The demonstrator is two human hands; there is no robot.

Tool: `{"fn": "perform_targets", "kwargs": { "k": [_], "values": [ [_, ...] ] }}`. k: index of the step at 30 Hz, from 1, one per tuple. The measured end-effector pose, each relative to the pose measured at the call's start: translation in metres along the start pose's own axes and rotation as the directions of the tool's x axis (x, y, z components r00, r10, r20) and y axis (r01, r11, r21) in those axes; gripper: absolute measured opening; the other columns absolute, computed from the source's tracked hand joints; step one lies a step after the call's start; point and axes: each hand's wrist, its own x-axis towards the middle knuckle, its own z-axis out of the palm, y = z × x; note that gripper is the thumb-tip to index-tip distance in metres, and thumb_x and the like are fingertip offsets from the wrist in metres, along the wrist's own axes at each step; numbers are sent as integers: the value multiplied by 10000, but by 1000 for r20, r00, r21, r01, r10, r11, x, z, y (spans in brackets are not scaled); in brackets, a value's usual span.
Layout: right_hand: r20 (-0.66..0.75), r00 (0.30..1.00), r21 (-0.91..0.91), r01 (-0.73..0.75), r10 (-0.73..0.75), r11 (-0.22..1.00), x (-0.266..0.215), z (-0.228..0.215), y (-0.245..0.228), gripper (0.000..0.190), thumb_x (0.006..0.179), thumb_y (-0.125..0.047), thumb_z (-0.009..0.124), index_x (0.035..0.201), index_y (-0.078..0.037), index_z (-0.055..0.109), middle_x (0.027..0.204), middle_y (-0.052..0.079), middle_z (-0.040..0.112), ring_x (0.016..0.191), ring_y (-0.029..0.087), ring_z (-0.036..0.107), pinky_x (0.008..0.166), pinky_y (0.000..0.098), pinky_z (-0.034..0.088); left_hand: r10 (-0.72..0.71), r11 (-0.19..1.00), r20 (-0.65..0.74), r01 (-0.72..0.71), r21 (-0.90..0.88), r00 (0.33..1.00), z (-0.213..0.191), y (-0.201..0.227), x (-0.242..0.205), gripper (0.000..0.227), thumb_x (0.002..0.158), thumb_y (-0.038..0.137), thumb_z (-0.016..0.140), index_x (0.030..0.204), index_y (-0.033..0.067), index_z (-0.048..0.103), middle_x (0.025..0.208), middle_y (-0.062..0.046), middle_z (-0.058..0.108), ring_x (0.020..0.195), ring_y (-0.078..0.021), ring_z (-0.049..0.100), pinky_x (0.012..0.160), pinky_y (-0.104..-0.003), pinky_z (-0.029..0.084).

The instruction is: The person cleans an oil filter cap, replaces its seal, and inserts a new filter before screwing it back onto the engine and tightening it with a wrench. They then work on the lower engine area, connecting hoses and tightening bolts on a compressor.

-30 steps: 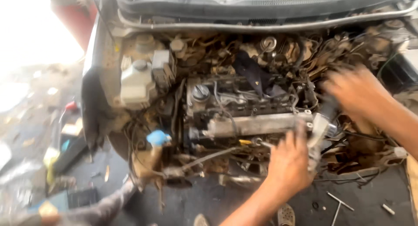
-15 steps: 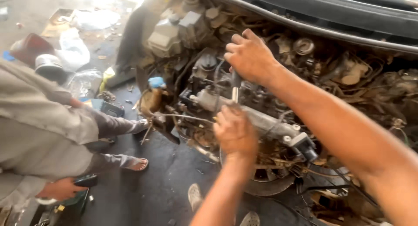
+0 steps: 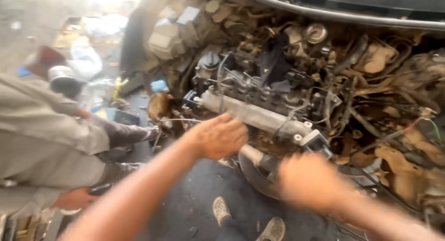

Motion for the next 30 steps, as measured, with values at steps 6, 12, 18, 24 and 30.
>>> {"fn": "perform_targets", "kwargs": {
  "k": [6, 12, 18, 24, 30],
  "values": [
    [-463, 701, -462, 332, -543, 823, 182, -117, 33, 205, 805, -106, 765, 1009, -124, 761, 1160, 52, 699, 1175, 247, 640, 987, 399, 525, -853, -387, -280, 893, -229, -441, 50, 46, 90, 253, 950, 279, 625, 1020, 38, 661, 958, -143, 708, 918, -334, 665, 777, -486, 490],
    [-356, 604, -660, 377, -713, 649, 245, -120, 0, 79, 878, -138, 718, 860, -186, 777, 1023, 3, 724, 1179, 212, 635, 1286, 474, 224, -868, -365, -318, 924, -113, -382, 55, 19, 53, 252, 987, 264, 601, 1004, 18, 648, 909, -164, 699, 847, -344, 674, 746, -488, 534],
    [-723, 638, -506, -229, -264, 832, -3, -45, 11, 392, 831, -320, 607, 977, 27, 716, 853, 126, 678, 770, 232, 654, 726, 371, 533, -146, 951, -102, 168, 260, 984, 37, -9, -21, 224, 848, 169, 646, 1029, 38, 654, 937, -78, 637, 869, -254, 640, 773, -388, 555],
    [-134, 991, -230, -1, -31, 973, -33, 3, 14, 370, 904, -237, 575, 1150, 37, 550, 827, 99, 619, 651, 228, 666, 526, 387, 525, -74, 997, 120, 71, 30, 990, 25, -16, -4, 193, 842, 178, 654, 1015, 94, 651, 1013, -69, 671, 977, -250, 648, 811, -395, 527],
    [-552, 647, -288, 444, -526, 849, 206, -79, 47, 364, 867, -54, 752, 1131, -304, 757, 1636, 9, 511, 1421, 245, 419, 1190, 404, 177, -896, -308, -290, 940, -144, -338, 62, 46, 78, 311, 970, 240, 594, 1166, 5, 647, 984, -133, 679, 886, -299, 642, 769, -487, 488]
  ]
}}
